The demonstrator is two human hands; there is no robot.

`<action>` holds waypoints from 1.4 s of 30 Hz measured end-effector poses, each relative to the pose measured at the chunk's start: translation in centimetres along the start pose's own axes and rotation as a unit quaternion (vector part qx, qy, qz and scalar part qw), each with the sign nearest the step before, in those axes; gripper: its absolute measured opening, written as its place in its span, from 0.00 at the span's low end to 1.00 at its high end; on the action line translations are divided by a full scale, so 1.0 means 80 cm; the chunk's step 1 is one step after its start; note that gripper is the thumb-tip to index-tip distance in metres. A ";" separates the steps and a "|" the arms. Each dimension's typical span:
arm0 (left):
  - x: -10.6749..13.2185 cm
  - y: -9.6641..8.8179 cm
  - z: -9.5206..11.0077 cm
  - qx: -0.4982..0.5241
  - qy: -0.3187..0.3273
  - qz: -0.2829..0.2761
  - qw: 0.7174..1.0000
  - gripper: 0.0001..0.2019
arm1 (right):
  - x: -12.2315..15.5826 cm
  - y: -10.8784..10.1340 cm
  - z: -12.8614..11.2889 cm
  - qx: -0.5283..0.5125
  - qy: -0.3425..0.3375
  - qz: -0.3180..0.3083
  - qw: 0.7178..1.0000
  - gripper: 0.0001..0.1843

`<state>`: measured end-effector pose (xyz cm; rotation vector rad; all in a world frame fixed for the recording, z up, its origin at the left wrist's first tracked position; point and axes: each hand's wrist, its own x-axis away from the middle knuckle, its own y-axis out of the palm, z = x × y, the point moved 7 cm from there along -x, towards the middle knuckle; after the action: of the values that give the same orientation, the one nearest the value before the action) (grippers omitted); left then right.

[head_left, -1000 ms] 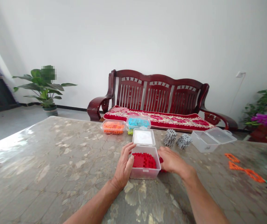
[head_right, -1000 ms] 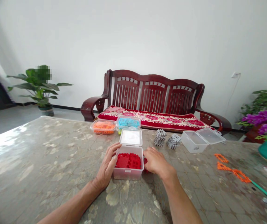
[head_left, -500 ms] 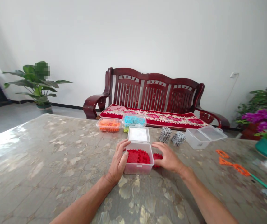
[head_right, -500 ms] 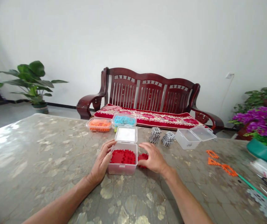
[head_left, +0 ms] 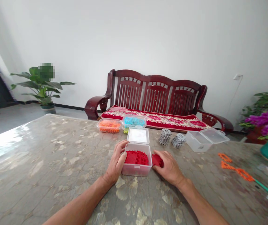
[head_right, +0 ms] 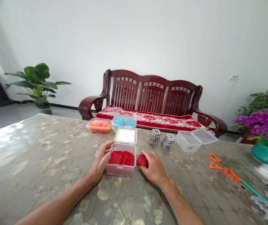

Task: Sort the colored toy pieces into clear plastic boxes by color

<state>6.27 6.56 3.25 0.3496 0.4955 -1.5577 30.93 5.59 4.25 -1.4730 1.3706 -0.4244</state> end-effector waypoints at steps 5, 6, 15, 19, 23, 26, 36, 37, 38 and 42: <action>0.001 0.001 -0.004 0.028 -0.024 -0.004 0.999 0.22 | -0.009 -0.029 0.010 -0.137 0.055 0.117 0.982 0.32; 0.001 0.001 -0.003 0.026 -0.021 -0.004 0.999 0.22 | -0.012 -0.034 0.005 -0.177 0.058 0.129 0.974 0.33; -0.001 0.001 0.000 -0.006 0.012 -0.002 1.000 0.20 | -0.043 -0.027 -0.074 -0.248 -0.010 0.012 0.969 0.29; -0.001 0.001 0.003 -0.011 0.019 0.003 1.000 0.20 | -0.044 -0.021 -0.087 -0.190 -0.077 -0.023 0.979 0.12; -0.001 0.000 0.004 -0.015 0.011 0.002 1.000 0.20 | -0.039 -0.012 -0.095 -0.100 -0.125 -0.062 0.985 0.10; -0.001 0.000 0.004 -0.016 0.007 -0.001 1.000 0.20 | -0.043 -0.014 -0.082 -0.099 -0.104 -0.055 0.988 0.12; -0.002 0.001 0.003 -0.015 0.003 -0.003 1.000 0.21 | -0.040 -0.018 0.018 0.063 0.127 -0.168 0.975 0.39; -0.002 0.001 0.003 -0.015 0.003 -0.002 1.000 0.21 | -0.037 -0.015 0.017 0.078 0.124 -0.190 0.971 0.43; -0.001 0.001 0.003 -0.015 0.004 -0.002 1.000 0.20 | -0.034 -0.012 0.015 0.093 0.119 -0.205 0.967 0.45; -0.002 0.001 0.004 -0.014 0.006 -0.006 1.000 0.20 | -0.030 -0.007 0.016 0.117 0.119 -0.211 0.963 0.48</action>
<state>6.40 6.50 3.58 0.3354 0.5281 -1.5589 31.61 8.13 5.11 -1.5464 1.1340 -1.0299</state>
